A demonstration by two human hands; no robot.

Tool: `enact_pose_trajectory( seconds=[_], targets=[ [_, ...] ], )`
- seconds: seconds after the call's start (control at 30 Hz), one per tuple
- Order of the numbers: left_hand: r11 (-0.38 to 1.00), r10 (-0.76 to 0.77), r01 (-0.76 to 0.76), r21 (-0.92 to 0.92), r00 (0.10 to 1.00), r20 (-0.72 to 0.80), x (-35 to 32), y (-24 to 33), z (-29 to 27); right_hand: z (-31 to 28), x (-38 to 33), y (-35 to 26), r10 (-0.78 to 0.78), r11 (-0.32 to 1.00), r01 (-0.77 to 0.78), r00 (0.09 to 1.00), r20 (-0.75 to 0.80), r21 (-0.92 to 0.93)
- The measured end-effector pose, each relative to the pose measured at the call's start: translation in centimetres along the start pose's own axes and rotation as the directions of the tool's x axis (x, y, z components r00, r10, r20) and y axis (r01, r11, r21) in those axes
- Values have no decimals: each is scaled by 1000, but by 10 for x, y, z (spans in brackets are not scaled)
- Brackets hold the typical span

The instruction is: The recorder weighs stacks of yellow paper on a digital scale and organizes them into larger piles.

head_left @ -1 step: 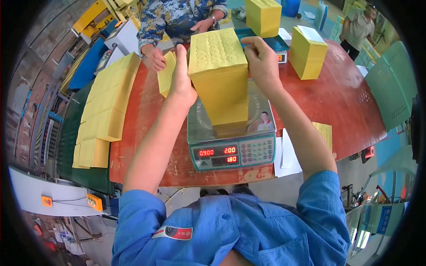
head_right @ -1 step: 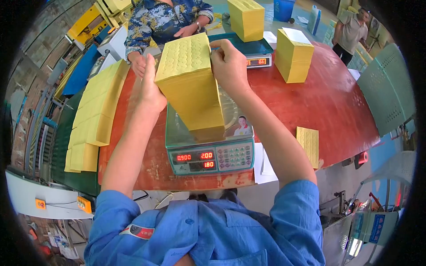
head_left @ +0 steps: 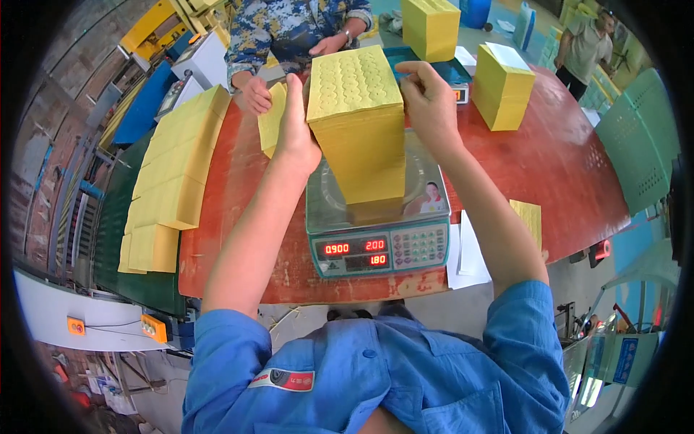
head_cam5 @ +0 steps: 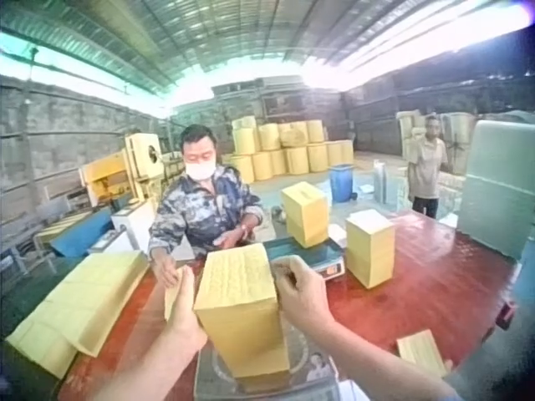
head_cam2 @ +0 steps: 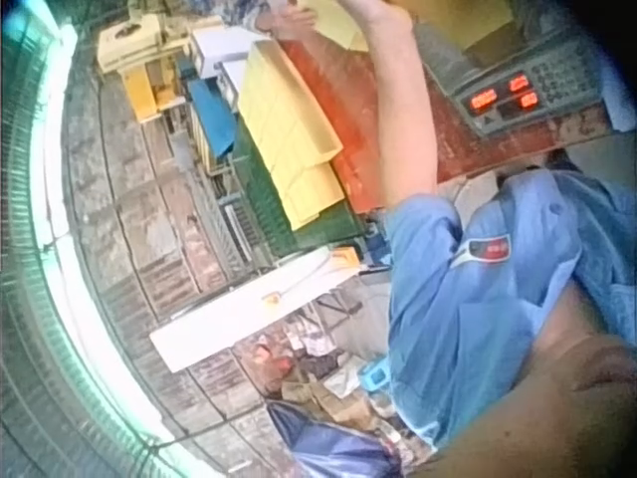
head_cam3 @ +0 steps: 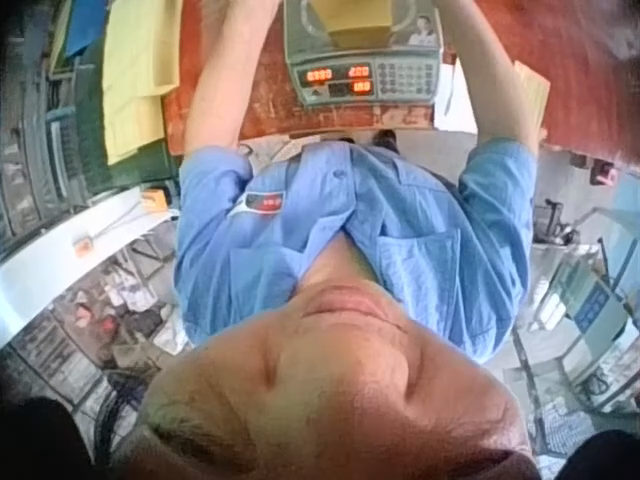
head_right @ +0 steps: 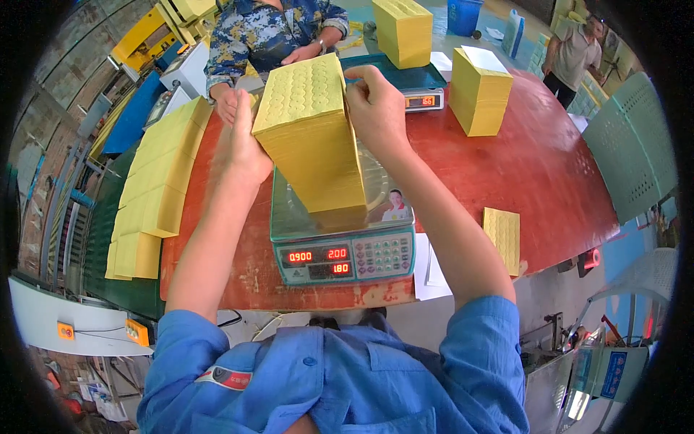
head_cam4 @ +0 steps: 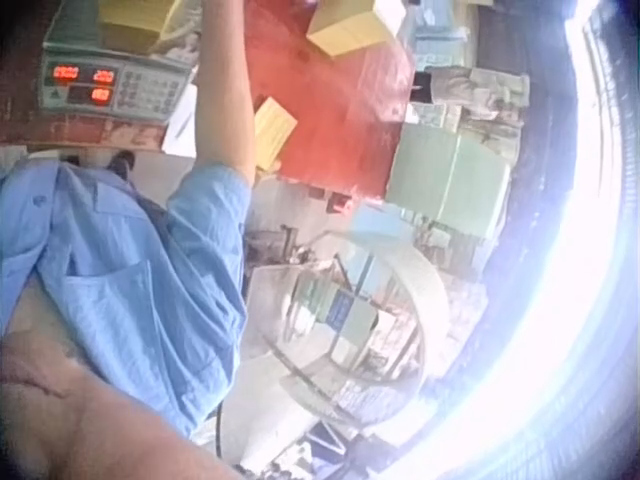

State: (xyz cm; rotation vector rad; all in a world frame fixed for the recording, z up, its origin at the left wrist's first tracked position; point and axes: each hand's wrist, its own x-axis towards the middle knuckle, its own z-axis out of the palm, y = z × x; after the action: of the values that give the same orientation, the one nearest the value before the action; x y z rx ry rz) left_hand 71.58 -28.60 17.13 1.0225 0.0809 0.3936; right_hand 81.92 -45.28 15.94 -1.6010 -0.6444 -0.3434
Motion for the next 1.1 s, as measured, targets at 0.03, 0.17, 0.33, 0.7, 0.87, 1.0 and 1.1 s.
enact_pose_trajectory(
  seconds=[0.03,0.17,0.33,0.7,0.87,1.0,1.1],
  targets=[
    [998,54,-54,15,998,14,1,1,-9,-4,-5,-4,9,999,-9,1000,-1,38],
    [977,184,-162,141,969,-162,-46,3,-32,-41,-62,-23,103,931,-95,995,-4,353],
    [992,34,1,123,959,-280,-164,-19,-140,-69,-191,-37,313,906,-302,950,13,298],
    [876,-458,461,-142,703,-544,-386,-88,-270,7,-392,-50,769,511,-745,619,160,430],
    [907,-396,418,-50,806,-440,-380,-63,-257,18,-403,-63,736,547,-711,660,152,443],
    [908,-388,418,-31,809,-441,-391,-58,-255,16,-411,-70,726,565,-696,674,133,444],
    [878,-448,473,-67,765,-463,-404,-62,-266,20,-421,-73,735,564,-702,667,124,435]
  ],
)
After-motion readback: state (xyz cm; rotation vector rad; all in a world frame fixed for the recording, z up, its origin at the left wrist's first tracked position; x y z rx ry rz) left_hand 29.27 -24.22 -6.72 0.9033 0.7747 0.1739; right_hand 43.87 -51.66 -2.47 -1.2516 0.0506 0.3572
